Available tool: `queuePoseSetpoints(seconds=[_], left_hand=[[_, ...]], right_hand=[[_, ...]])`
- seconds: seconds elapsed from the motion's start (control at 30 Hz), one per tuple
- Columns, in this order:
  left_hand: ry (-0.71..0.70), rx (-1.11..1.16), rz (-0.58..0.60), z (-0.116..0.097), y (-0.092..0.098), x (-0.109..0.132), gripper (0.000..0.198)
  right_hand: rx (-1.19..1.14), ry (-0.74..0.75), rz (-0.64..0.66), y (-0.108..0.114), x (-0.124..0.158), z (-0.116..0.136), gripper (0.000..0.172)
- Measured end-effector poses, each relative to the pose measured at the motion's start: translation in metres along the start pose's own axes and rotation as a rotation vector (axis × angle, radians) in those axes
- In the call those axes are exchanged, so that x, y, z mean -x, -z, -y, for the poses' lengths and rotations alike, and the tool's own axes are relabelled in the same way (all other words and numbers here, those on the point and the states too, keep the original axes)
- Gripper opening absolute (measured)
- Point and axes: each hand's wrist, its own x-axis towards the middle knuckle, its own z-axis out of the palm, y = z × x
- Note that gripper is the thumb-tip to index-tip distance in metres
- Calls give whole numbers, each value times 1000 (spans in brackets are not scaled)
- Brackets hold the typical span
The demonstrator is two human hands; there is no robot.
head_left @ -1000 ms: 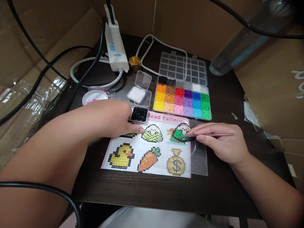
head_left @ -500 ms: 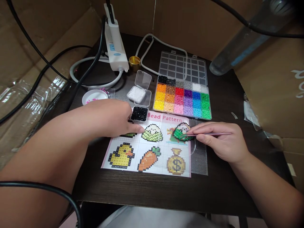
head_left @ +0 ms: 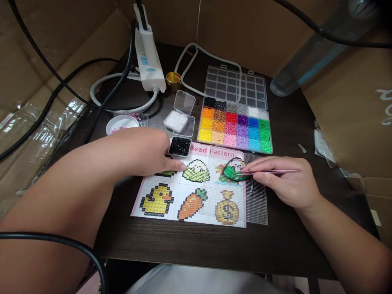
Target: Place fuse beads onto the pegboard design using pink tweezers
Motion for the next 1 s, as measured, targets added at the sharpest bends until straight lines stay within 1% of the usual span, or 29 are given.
queuePoseSetpoints(seconds=[0.1, 0.2, 0.27, 0.33, 0.47, 0.57, 0.63, 0.67, 0.73, 0.77, 0.8, 0.83, 0.87, 0.93, 1.0], left_hand=[[10, -27, 19, -3, 1, 1, 74], [40, 0, 23, -6, 3, 2, 72], [47, 6, 26, -5, 2, 2, 72], [25, 2, 37, -2, 1, 0, 73], [-36, 19, 43, 3, -2, -3, 73], [7, 1, 34, -1, 1, 0, 72], [57, 3, 33, -5, 4, 5, 74], [72, 6, 62, -7, 4, 7, 76], [47, 20, 4, -7, 5, 10, 82], [55, 15, 21, -7, 4, 10, 80], [50, 10, -2, -7, 4, 10, 76], [86, -15, -13, -7, 5, 9, 70], [102, -20, 72, -6, 5, 7, 64], [116, -35, 88, -7, 7, 5, 58], [122, -50, 99, -9, 9, 4, 58]], right_hand=[[2, 5, 1, 0, 0, 0, 9], [4, 10, 4, 1, 1, 0, 8], [-1, 18, 7, 2, 1, 0, 5], [-10, 22, 11, 2, 0, 0, 4], [-41, -16, 3, 3, 0, -1, 11], [-102, -27, -36, 4, 3, -6, 16], [-147, -21, -93, 6, 5, -12, 15], [-164, -14, -145, 8, 5, -16, 14], [-179, 23, -295, 15, 2, -23, 8], [-170, 38, -381, 20, -1, -26, 6], [-154, 43, -457, 25, -5, -29, 5], [-132, 36, -516, 30, -9, -32, 5], [-109, 19, -550, 35, -13, -34, 6], [-78, -17, -557, 43, -20, -37, 6], [-57, -35, -524, 47, -24, -39, 7]])
